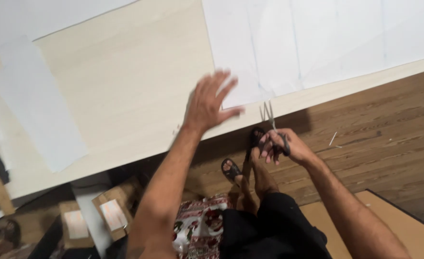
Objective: Cutting paper patterns from a large sheet using scissors on a workshop table
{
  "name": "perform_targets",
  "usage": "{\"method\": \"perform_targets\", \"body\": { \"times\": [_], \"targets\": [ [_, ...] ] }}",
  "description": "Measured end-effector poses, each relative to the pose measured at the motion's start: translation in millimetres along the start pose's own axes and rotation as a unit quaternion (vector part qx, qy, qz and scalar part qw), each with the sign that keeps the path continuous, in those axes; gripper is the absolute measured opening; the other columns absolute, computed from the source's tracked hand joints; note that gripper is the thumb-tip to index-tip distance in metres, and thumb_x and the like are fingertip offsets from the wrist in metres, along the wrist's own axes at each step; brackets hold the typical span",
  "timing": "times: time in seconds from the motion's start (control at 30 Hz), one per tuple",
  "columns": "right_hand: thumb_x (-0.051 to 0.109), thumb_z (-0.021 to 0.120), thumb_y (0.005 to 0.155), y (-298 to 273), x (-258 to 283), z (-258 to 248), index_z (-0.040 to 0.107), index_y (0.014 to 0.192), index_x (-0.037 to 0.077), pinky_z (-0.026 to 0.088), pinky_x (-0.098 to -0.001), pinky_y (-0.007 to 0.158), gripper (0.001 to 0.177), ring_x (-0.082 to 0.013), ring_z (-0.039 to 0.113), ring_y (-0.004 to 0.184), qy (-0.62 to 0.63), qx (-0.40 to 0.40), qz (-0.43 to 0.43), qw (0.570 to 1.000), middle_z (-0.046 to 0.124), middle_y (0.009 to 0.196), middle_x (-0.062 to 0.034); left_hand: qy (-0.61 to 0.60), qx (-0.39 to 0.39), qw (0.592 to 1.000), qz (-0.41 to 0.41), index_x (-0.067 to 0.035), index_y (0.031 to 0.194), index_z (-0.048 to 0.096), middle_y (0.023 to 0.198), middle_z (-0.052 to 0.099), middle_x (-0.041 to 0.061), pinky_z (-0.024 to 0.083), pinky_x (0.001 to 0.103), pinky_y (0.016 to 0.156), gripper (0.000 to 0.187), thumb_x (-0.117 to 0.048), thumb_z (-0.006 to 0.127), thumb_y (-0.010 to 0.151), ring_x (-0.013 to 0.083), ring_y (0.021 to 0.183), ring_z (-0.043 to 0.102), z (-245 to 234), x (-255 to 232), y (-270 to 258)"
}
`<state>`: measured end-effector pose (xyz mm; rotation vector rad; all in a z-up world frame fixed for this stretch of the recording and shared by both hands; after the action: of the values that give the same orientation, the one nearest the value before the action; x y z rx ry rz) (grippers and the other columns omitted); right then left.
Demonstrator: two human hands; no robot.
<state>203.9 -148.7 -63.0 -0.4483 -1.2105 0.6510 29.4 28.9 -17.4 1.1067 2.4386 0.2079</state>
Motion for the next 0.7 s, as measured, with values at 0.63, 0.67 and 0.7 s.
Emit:
{"method": "perform_targets", "body": {
  "times": [0.63,0.67,0.7],
  "targets": [
    [0.047,0.055,0.101,16,-21,-4,0.059,0.106,-0.014,0.054,-0.0365,0.031,0.061,-0.0406,0.073,0.052,0.043,0.007,-0.014,0.999,0.070,0.071,-0.0388,0.033,-0.154,0.985,0.066,-0.016,0.111,0.077,0.118,0.076,0.007,0.056,0.040,0.103,0.021,-0.031,0.070,0.099,0.0254,0.112,0.071,6,-20,-42],
    [0.047,0.055,0.101,18,-13,-5,0.059,0.106,-0.014,0.054,-0.0365,0.031,0.061,-0.0406,0.073,0.052,0.038,0.007,-0.024,0.999,0.070,0.071,-0.0388,0.037,-0.162,0.983,0.071,-0.016,0.111,0.077,0.118,0.076,0.007,0.056,0.040,0.103,0.021,-0.031,0.070,0.099,0.0254,0.112,0.071,4,-19,-37],
    [0.049,0.055,0.100,16,-13,-2,0.059,0.106,-0.013,0.054,-0.0364,0.032,0.062,-0.0402,0.073,0.053,0.036,0.008,-0.021,0.999,0.070,0.072,-0.0383,0.044,-0.167,0.982,0.074,-0.016,0.108,0.076,0.116,0.076,0.007,0.057,0.040,0.102,0.019,-0.032,0.069,0.099,0.0250,0.111,0.072,3,-21,-40]
  ]
}}
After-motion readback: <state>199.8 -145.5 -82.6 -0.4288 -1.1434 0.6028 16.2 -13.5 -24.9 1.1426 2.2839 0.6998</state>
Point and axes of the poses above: each hand's wrist, its own y-axis towards the middle knuckle, its own z-axis out of the palm, x = y × z, the point moved 7 cm from there along y, towards the middle knuckle
